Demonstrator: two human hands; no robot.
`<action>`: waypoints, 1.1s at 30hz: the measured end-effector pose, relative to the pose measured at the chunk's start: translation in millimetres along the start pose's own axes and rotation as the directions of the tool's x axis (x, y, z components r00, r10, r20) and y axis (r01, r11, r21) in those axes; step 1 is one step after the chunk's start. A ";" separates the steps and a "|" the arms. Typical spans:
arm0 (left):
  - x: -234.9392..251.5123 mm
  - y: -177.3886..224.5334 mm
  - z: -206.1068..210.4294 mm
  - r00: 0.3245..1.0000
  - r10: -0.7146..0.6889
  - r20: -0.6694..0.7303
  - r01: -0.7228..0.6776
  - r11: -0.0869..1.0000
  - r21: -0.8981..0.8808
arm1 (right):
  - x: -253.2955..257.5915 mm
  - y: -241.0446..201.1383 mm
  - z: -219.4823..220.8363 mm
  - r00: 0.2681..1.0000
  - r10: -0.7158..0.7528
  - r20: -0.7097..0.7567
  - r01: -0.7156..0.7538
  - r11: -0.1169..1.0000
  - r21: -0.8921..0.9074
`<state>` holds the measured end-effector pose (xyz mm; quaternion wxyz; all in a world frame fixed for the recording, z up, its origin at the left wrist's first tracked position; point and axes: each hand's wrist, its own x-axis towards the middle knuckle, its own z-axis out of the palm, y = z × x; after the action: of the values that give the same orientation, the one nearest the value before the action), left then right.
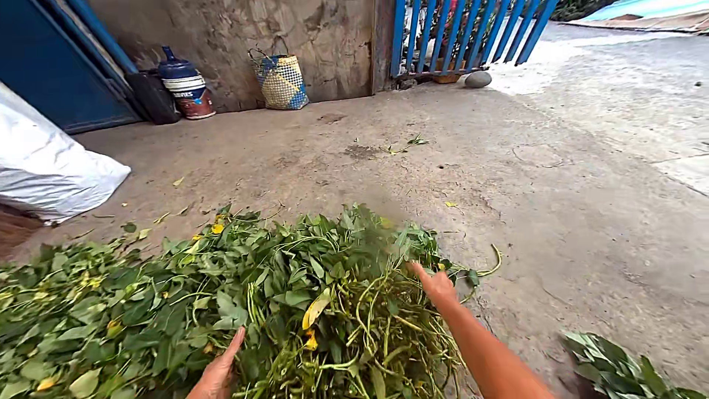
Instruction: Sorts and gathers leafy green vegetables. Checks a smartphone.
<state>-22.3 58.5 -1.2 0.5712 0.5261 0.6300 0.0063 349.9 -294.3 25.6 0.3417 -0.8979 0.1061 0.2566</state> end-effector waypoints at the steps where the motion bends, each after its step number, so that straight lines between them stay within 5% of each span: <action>1: 5.1 -4.9 14.5 0.997 0.076 0.002 -0.076 0.997 0.002 | 14.2 14.3 3.5 0.997 0.033 0.063 -0.036 0.998 0.047; 4: 2.2 -2.6 53.5 0.984 0.179 0.015 -0.180 0.975 0.132 | 35.0 32.6 32.2 0.969 0.002 0.249 -0.048 0.982 0.181; 8: -5.0 6.9 71.7 0.989 0.140 0.041 -0.141 0.989 0.033 | 38.3 37.5 71.9 0.967 -0.049 0.251 0.009 0.987 0.159; 14: -18.5 15.0 92.1 0.961 0.220 0.170 -0.214 0.975 -0.053 | 41.6 41.7 56.1 0.950 -0.010 0.312 -0.073 0.965 0.252; 20: -36.5 30.3 123.2 0.943 0.261 0.206 -0.261 0.965 -0.024 | 62.9 62.5 35.4 0.965 0.013 0.263 -0.045 0.992 0.115; 26: -61.6 31.5 178.1 0.889 0.275 0.365 -0.295 0.956 -0.003 | 97.2 103.7 -26.7 0.989 -0.007 0.148 -0.002 0.998 0.062; 30: -102.6 28.9 226.7 0.776 0.252 0.579 -0.268 0.962 -0.061 | 125.0 147.0 -96.6 0.999 -0.001 0.041 -0.001 0.999 0.050; 33: -112.3 11.7 255.4 0.676 0.225 0.702 -0.252 0.965 -0.066 | 105.0 160.1 -149.2 0.960 -0.271 0.062 0.253 0.945 0.208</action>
<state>147.6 -163.0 -2.8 0.7523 0.5764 0.2906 -0.1317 438.1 -514.6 -25.1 0.4647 -0.8531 -0.0050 0.2372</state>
